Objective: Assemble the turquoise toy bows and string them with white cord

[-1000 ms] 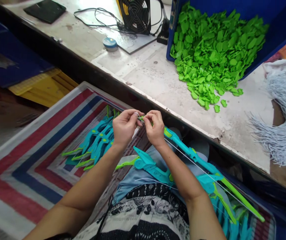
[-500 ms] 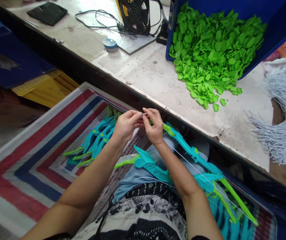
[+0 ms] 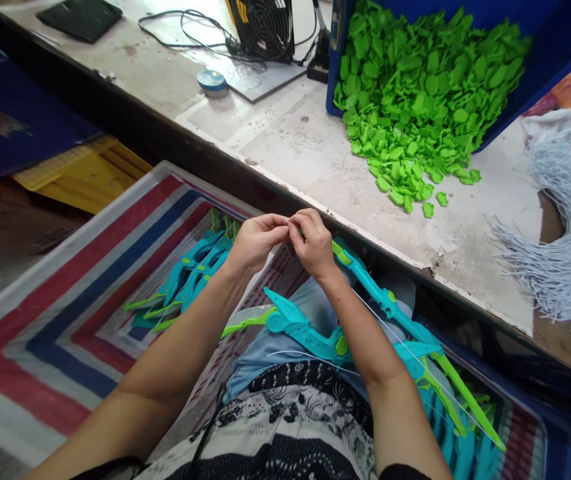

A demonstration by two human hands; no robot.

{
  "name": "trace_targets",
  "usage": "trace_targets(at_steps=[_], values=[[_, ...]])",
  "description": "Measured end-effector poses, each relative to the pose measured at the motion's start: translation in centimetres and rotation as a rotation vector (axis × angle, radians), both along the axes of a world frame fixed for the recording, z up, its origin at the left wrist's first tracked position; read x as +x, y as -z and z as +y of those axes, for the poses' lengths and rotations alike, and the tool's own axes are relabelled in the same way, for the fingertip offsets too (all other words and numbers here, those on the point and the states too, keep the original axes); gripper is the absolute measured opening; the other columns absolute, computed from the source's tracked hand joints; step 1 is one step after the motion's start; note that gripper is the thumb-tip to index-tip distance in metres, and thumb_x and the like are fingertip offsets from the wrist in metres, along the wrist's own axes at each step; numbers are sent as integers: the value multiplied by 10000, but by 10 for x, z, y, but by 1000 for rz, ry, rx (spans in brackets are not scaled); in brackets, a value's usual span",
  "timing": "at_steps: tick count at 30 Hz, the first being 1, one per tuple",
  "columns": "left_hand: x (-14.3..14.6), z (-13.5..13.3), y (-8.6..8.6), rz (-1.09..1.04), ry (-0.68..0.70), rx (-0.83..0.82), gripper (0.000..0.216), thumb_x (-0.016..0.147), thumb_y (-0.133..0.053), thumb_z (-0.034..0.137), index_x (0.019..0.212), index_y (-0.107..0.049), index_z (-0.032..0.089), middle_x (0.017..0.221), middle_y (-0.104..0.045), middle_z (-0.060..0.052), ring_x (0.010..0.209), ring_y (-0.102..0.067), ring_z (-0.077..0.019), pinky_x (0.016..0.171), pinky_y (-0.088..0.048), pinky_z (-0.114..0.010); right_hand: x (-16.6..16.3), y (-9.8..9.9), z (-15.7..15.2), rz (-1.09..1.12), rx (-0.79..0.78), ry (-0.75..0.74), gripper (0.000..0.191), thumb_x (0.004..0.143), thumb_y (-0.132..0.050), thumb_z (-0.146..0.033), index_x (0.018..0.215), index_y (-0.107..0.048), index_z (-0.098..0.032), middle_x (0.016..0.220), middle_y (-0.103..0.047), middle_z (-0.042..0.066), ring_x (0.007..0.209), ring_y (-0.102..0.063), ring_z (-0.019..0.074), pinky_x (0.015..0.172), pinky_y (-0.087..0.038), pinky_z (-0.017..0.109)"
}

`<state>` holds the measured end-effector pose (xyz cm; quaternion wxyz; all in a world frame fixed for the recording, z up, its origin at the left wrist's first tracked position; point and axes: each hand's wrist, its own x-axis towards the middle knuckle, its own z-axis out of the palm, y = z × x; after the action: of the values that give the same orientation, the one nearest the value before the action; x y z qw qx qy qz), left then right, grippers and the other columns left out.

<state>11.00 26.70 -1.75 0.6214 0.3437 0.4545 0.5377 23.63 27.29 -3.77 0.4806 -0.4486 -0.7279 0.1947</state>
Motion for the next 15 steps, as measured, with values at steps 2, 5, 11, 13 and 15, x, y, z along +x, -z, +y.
trace_targets(at_steps=[2,5,11,13,15], values=[[3,1,3,47,-7,35,205,569,-775,259,695,-677,130,662,-660,2,602,-589,-103,622,-517,-247,1,0,0,17,-5,17,162,936,-468,-262,843,-589,-207,911,-592,62,893,-565,177,812,-492,334],[5,3,9,176,-50,65,218,603,-778,307,668,-654,141,594,-610,22,530,-533,-92,514,-453,-220,3,3,1,106,-37,41,148,919,-495,-250,804,-573,-199,863,-594,48,854,-563,164,795,-484,319],[1,2,19,272,1,41,194,628,-770,323,669,-712,143,632,-638,-6,593,-540,-108,552,-415,-230,9,16,-2,280,-230,15,142,876,-557,-283,781,-595,-184,832,-612,32,803,-583,148,723,-487,283],[-1,1,23,219,31,39,195,593,-790,311,682,-732,148,700,-665,-20,686,-589,-134,646,-456,-254,10,20,-4,299,-269,-5,148,876,-561,-300,796,-603,-182,840,-620,33,812,-589,149,736,-488,286],[-2,0,28,200,25,36,198,574,-799,304,688,-743,152,712,-667,-22,728,-603,-147,696,-461,-269,11,22,-6,295,-275,-18,152,878,-557,-306,804,-604,-181,843,-622,35,812,-588,150,741,-486,288]])
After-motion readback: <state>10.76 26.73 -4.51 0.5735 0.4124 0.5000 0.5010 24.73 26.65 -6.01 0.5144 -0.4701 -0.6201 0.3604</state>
